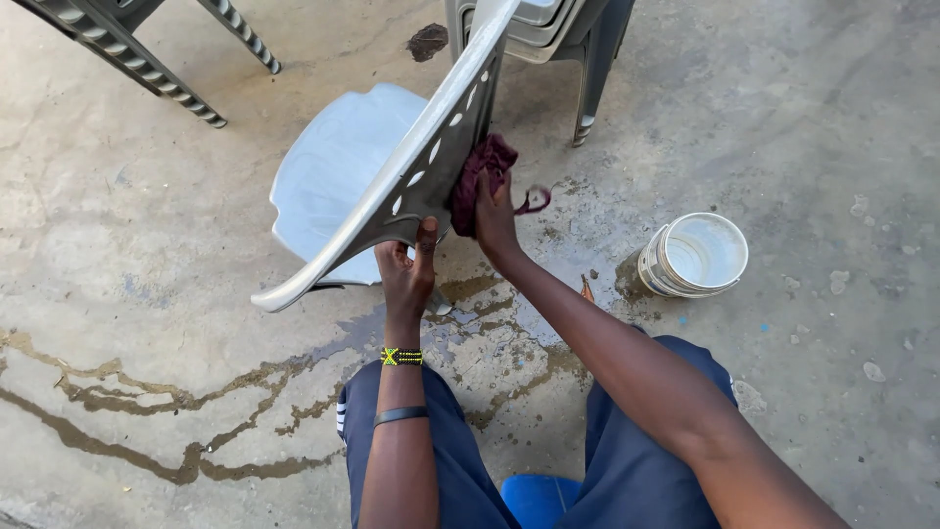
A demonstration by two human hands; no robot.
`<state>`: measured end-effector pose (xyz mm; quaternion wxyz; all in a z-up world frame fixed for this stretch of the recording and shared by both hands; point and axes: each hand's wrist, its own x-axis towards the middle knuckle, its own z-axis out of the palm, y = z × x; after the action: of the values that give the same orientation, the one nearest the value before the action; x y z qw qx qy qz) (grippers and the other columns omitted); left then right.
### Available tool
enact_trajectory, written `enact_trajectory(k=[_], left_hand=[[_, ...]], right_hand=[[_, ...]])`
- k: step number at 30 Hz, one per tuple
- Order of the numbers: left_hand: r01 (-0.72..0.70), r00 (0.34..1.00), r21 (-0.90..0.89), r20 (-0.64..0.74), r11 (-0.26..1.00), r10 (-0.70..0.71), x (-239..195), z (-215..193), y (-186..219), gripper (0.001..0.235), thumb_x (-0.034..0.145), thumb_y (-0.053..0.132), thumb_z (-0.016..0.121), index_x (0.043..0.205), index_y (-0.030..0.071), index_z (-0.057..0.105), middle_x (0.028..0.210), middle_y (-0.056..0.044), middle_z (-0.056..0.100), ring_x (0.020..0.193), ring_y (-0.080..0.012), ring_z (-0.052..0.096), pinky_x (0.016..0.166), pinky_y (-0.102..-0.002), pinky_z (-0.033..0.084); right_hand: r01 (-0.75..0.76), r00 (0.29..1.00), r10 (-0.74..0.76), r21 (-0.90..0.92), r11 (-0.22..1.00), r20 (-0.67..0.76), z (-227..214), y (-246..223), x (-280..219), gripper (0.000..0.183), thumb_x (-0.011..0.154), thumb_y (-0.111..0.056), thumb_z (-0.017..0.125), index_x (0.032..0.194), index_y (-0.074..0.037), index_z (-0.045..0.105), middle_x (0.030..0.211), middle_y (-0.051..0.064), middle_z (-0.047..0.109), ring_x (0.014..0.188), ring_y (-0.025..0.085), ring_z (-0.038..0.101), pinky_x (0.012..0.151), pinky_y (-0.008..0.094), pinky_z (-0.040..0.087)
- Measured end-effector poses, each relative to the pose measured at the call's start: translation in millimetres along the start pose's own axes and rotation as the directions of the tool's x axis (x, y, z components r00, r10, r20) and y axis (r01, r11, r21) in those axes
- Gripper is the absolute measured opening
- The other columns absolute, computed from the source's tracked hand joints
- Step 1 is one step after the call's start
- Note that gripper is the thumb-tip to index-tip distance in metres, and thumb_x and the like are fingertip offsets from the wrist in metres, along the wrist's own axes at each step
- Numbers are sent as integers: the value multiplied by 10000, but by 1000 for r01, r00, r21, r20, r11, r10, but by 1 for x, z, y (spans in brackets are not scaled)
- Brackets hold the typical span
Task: Cleaning a plastic chair by scrubbing it with a wet cloth dipped in a bucket of water.
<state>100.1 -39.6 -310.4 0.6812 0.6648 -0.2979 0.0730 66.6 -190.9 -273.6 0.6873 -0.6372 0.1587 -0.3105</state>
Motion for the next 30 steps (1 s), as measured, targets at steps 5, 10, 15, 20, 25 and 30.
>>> enact_trajectory(k=[5, 10, 15, 20, 25, 30], left_hand=[[75, 996, -32, 51, 997, -73, 1, -3, 16, 413, 1090, 396, 576, 1009, 11, 702, 730, -116, 579, 849, -142, 549, 923, -469, 477], [91, 994, 26, 57, 995, -92, 12, 2, 57, 494, 1112, 422, 509, 799, 54, 615, 595, -64, 417, 700, -99, 433, 892, -328, 387], [97, 992, 40, 82, 995, -100, 1, -5, 26, 438, 1130, 397, 489, 905, 66, 667, 665, -26, 435, 739, -98, 389, 849, -360, 399], [106, 989, 51, 94, 993, -111, -9, -6, 4, 455, 1136, 392, 483, 1019, 11, 702, 744, -120, 532, 830, -126, 432, 843, -456, 430], [155, 981, -60, 126, 986, -147, -2, -5, 18, 457, 1129, 460, 446, 1006, 85, 677, 762, -33, 499, 803, -107, 418, 870, -378, 409], [237, 958, -173, 205, 956, -200, -20, -31, -43, 542, 1084, 572, 458, 1214, 84, 656, 879, -82, 607, 853, -115, 486, 922, -427, 448]], right_hand=[[-652, 754, 642, 277, 706, 140, 28, -95, -17, 841, 1042, -553, 370, 1662, -45, 117, 1667, 281, 221, 1535, 469, 259, 1235, 599, 254], [-589, 783, 619, 405, 699, 70, 31, -61, 13, 891, 994, -605, 419, 1675, -116, 119, 1683, 257, 200, 1527, 470, 265, 1210, 590, 275], [-457, 830, 532, 344, 820, -166, 25, -38, 21, 949, 998, -605, 504, 1673, -127, 39, 1668, 254, 211, 1500, 438, 327, 1155, 585, 337], [-195, 966, 204, 72, 978, -159, 19, 0, -11, 840, 1093, -496, 468, 1645, -52, 17, 1655, 309, 173, 1526, 474, 236, 1223, 618, 239], [-190, 981, 189, -25, 981, -47, 12, 112, -19, 653, 1159, -338, 381, 1635, -82, 15, 1286, 188, 499, 1025, 270, 461, 861, 417, 385], [-173, 979, 178, -55, 983, 104, 22, 93, -49, 659, 1171, -288, 346, 1634, -70, -68, 1318, 254, 594, 935, 403, 667, 690, 418, 560]])
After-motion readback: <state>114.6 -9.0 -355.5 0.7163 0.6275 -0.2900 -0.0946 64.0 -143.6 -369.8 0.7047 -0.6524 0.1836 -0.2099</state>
